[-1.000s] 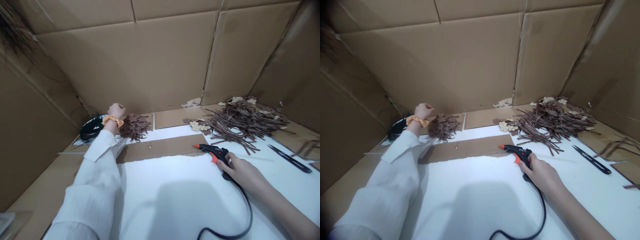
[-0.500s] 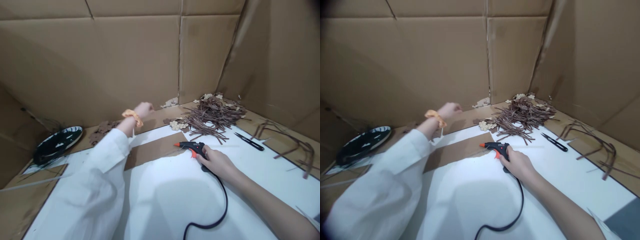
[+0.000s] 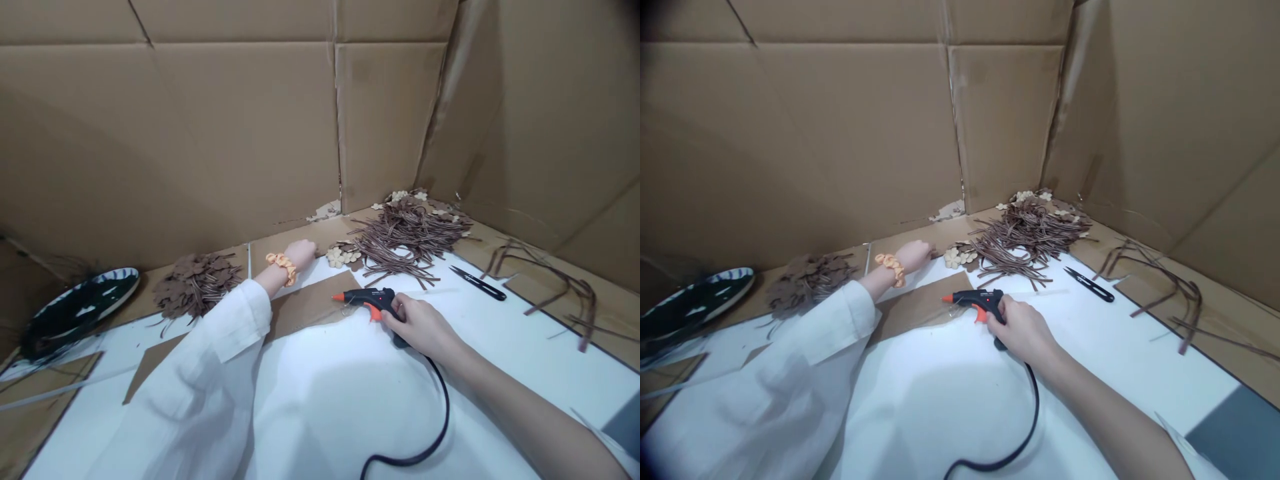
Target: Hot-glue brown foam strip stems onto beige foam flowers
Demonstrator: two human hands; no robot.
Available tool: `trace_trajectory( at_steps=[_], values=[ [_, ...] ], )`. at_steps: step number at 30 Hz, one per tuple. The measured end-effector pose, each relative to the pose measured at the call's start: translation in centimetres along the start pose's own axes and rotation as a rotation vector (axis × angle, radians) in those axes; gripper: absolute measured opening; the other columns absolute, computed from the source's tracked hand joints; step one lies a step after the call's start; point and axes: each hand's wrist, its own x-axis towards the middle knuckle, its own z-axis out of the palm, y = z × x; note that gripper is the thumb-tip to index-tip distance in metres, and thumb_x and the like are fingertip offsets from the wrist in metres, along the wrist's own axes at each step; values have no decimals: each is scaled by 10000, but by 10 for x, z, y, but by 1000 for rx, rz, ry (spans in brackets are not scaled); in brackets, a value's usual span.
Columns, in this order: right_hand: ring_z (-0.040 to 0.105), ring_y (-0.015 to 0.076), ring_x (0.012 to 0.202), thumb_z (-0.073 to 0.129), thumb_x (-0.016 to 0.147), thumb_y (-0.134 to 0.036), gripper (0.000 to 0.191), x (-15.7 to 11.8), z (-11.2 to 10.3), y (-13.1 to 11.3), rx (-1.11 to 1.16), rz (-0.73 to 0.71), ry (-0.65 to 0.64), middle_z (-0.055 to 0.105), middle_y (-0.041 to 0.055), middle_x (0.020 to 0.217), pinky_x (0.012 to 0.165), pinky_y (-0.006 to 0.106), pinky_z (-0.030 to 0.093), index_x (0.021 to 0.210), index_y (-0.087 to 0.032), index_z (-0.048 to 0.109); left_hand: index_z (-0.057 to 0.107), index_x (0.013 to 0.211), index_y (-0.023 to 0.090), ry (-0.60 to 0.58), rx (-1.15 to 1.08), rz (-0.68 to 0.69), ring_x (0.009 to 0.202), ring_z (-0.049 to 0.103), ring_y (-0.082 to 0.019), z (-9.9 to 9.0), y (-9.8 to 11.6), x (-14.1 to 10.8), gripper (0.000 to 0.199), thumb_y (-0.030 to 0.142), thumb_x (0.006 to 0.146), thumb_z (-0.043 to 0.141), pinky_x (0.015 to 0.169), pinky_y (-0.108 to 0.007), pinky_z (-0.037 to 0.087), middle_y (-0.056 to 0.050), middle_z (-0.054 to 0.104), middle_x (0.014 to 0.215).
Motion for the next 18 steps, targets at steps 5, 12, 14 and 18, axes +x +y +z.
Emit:
trace_trajectory(
  at_steps=[5,12,14,18],
  values=[
    [447,138,546,506,780,-391,209,3,5,6,166,-3,18,476,-34,605,515,239,302,726,-227,388,653,853,122,-84,-32,-61,820,641,-175,-22,11,-27,188,308,832,631,759,-334,518,-48,680,888],
    [460,128,554,499,789,-377,216,7,12,11,392,-52,-19,498,-14,609,501,243,317,711,-176,517,666,721,164,-132,-180,-112,696,648,-191,-29,17,-122,202,364,706,694,636,-284,473,-68,715,785],
    [467,128,559,511,781,-367,207,7,13,11,435,-47,-21,505,-13,611,507,244,323,719,-171,522,649,710,156,-123,-385,-226,727,645,-187,-20,7,-141,225,372,689,706,665,-274,475,-78,710,801],
    [449,119,538,548,753,-381,213,7,13,10,497,-27,-16,469,-34,582,499,242,313,708,-177,504,631,757,149,-14,-429,-251,709,617,-156,-3,-19,-154,261,410,751,641,680,-263,463,-65,680,775]
  ],
)
